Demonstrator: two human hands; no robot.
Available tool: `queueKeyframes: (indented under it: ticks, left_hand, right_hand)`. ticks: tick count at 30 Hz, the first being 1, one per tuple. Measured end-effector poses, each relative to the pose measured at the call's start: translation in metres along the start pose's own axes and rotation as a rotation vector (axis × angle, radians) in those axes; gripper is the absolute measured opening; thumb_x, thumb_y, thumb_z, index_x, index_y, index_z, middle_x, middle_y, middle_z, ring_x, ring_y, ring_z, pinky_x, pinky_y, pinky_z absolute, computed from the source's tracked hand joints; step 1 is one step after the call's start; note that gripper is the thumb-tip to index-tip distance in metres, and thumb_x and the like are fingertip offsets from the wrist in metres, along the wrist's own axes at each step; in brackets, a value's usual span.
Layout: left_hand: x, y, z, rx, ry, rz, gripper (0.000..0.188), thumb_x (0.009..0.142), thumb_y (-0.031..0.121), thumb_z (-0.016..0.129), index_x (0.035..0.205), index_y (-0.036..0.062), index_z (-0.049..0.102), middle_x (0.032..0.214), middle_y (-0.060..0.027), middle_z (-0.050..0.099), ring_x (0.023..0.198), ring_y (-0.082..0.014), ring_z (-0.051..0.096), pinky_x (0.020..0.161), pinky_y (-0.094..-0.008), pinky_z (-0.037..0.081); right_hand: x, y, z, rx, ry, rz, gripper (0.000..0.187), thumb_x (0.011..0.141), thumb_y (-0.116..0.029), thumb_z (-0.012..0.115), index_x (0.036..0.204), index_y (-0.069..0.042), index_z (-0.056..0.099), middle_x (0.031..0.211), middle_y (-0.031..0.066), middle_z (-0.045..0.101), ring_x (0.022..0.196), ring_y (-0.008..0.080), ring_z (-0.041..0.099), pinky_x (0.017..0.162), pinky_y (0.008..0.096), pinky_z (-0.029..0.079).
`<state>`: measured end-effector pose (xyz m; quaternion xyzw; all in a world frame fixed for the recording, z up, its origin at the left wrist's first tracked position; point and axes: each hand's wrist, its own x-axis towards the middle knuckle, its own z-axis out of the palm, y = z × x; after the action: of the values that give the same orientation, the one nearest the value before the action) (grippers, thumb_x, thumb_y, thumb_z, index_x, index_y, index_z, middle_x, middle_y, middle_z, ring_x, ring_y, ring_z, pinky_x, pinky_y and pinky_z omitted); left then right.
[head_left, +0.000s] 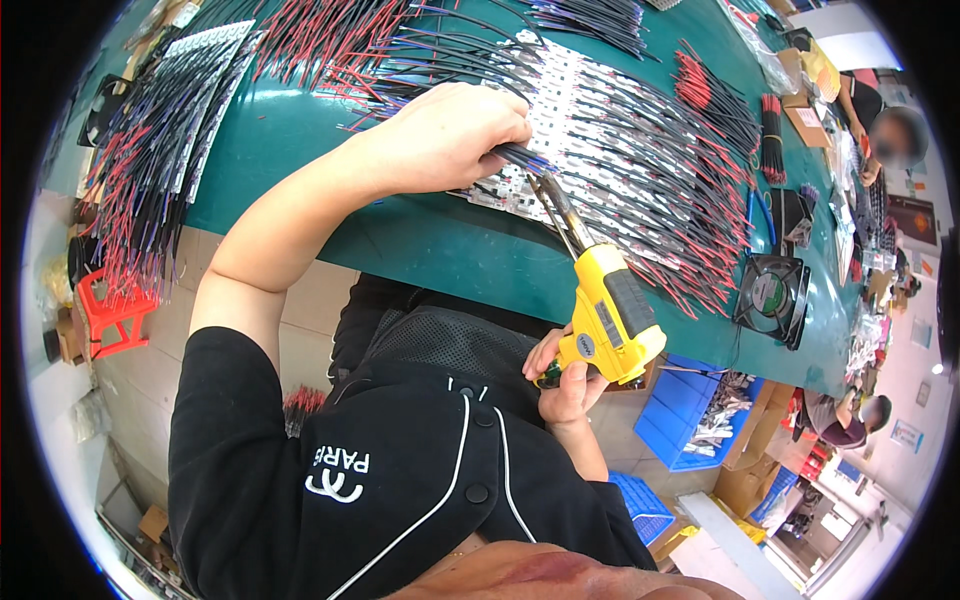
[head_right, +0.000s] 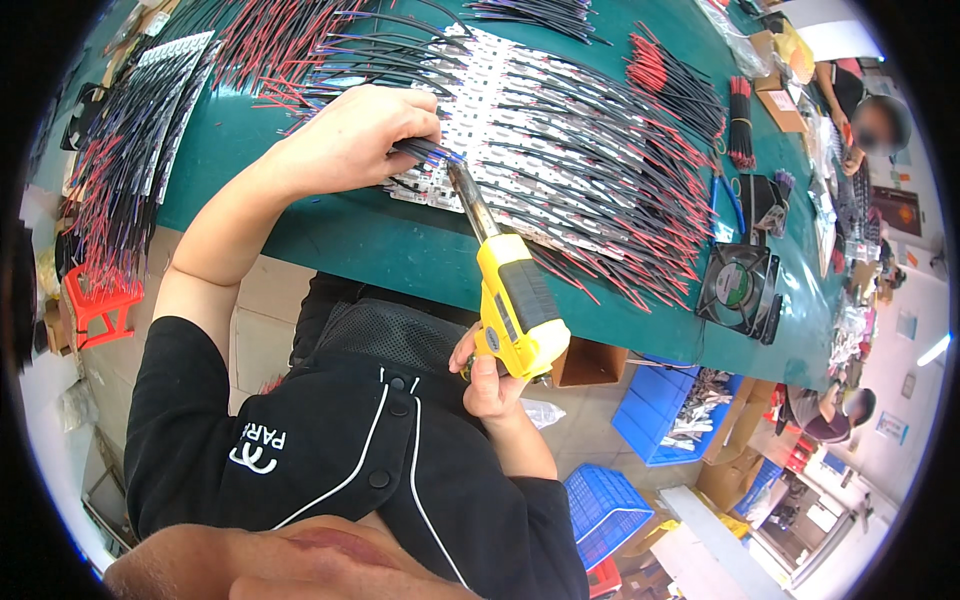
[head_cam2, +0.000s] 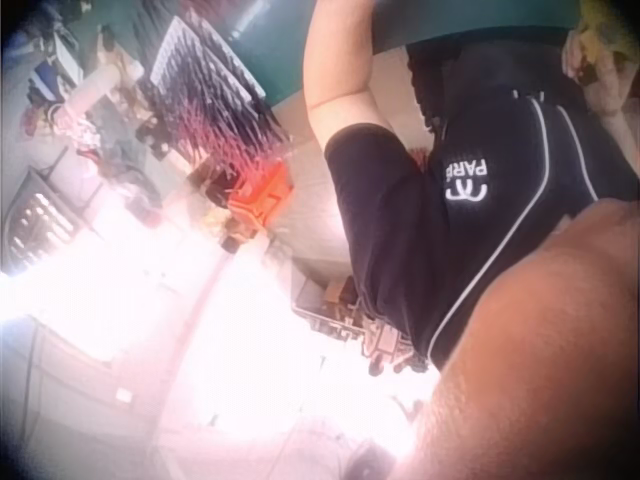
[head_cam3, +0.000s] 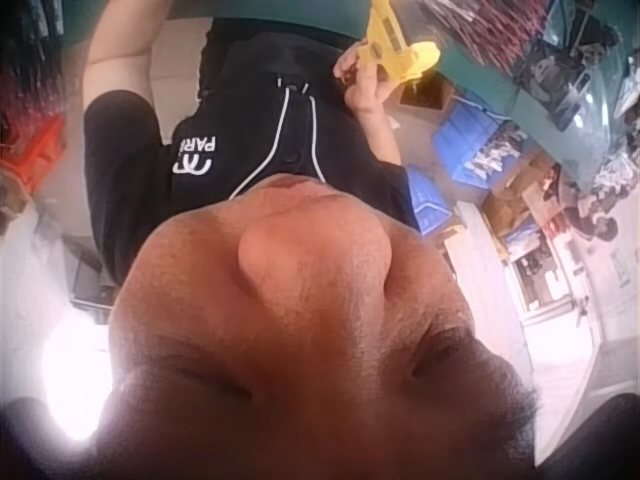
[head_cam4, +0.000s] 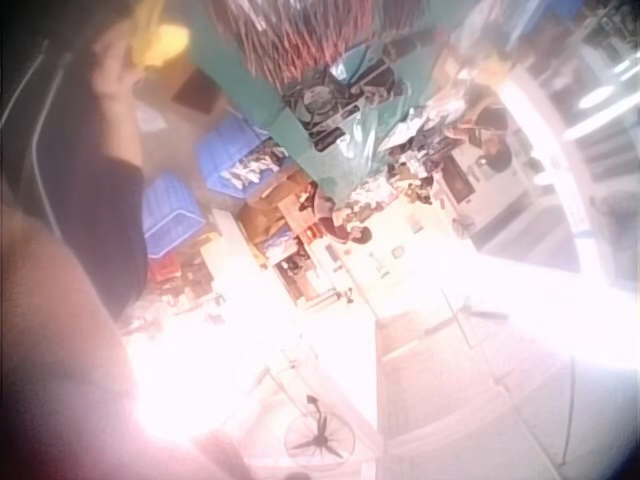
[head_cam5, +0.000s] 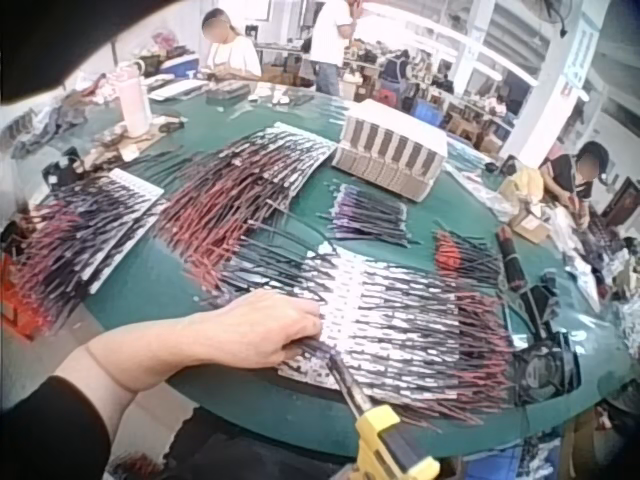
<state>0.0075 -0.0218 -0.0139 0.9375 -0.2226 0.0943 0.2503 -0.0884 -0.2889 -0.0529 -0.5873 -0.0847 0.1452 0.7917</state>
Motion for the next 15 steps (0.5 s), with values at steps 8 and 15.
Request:
queueKeyframes:
  ticks: [8,15]
  left_hand:
    - [-0.0008,-0.0033,0.0011,-0.013,0.028,0.023,0.026,0.063,0.004,0.066,0.088,-0.0006,0.059,0.087,-0.0118,0.057,0.081,-0.0312,0.058,0.069,-0.0379,0.047]
    - [-0.0007,-0.0065,0.0034,-0.025,0.073,0.055,0.025,0.065,0.004,0.065,0.089,-0.0004,0.059,0.088,-0.0120,0.057,0.082,-0.0316,0.058,0.069,-0.0386,0.046]
  right_hand:
    - [0.0030,-0.0075,0.0038,0.043,0.029,-0.043,0.063,0.082,-0.041,0.060,0.114,0.008,0.037,0.060,0.0090,0.048,0.046,0.0154,0.046,0.042,0.0245,0.042]
    - [-0.0005,-0.0012,-0.0003,0.034,0.017,-0.028,0.056,0.082,-0.040,0.060,0.109,0.004,0.039,0.061,0.0094,0.048,0.047,0.0159,0.047,0.042,0.0258,0.043]
